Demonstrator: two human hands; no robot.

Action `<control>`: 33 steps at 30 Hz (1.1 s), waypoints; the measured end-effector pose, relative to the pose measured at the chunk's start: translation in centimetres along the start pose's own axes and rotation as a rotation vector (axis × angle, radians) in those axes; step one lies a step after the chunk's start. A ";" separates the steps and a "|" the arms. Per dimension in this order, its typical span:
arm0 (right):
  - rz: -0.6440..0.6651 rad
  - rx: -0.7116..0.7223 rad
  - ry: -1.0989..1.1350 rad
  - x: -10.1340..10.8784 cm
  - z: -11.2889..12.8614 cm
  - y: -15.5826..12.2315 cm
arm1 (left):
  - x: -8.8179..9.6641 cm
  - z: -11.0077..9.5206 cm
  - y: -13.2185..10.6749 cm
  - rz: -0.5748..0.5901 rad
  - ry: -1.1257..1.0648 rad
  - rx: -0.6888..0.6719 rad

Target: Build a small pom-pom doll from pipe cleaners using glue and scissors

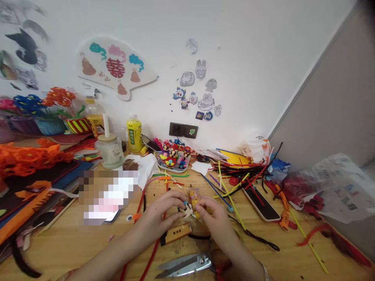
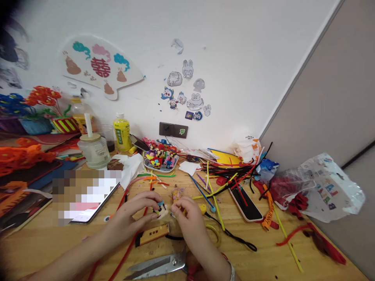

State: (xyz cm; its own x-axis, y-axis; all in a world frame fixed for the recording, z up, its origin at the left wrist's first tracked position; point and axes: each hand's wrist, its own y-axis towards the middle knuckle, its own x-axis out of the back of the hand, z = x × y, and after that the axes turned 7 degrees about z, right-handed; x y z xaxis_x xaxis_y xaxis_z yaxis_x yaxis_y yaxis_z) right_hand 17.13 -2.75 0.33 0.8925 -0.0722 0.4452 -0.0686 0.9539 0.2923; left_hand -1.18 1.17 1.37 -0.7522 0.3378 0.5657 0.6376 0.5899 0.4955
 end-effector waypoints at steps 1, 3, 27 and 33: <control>-0.010 -0.010 -0.001 0.2 -0.1 0.0 | 0.1 0.1 0.0 -0.020 0.011 0.004; -0.001 -0.048 -0.001 0.2 -0.1 0.0 | 0.2 0.2 0.0 -0.058 0.030 0.010; 0.027 0.101 -0.069 -1.2 0.2 -0.5 | -0.5 0.6 0.4 -0.146 -0.463 0.372; -0.044 0.075 -0.096 -0.4 -0.4 -0.2 | 1.4 1.1 0.7 -0.023 -0.237 0.435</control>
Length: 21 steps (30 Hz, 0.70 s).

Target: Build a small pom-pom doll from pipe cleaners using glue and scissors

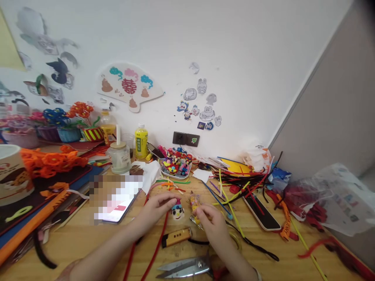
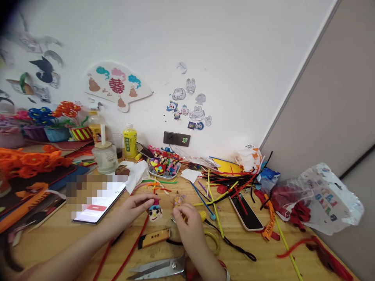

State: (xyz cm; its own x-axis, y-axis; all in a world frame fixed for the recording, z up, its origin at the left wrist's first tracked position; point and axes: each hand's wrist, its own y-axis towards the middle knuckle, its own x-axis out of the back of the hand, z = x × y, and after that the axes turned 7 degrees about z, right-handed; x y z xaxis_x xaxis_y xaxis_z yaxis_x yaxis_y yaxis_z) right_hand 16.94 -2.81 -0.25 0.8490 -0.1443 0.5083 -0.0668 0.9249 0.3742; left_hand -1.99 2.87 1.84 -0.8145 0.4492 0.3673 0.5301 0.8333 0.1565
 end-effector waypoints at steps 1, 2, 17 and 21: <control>-0.011 -0.006 -0.014 0.1 -0.2 0.1 | 0.1 0.3 0.1 0.019 0.027 0.004; -0.016 -0.010 -0.030 0.2 -0.3 0.1 | 0.2 0.6 0.2 0.043 0.057 0.009; 0.007 0.021 -0.178 0.3 -0.5 0.2 | 0.8 3.1 0.8 0.068 0.422 0.015; 0.007 0.034 -0.190 0.4 -0.8 0.1 | 2.8 3.0 1.0 -0.029 0.489 0.054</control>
State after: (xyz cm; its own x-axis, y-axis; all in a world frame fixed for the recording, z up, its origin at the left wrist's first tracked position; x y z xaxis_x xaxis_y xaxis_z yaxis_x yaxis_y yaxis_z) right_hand 17.65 -2.47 -0.61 0.7343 -0.2046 0.6473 -0.0932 0.9141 0.3947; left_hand -4.44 5.91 0.31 -0.6158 0.2327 0.7528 0.4852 0.8647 0.1296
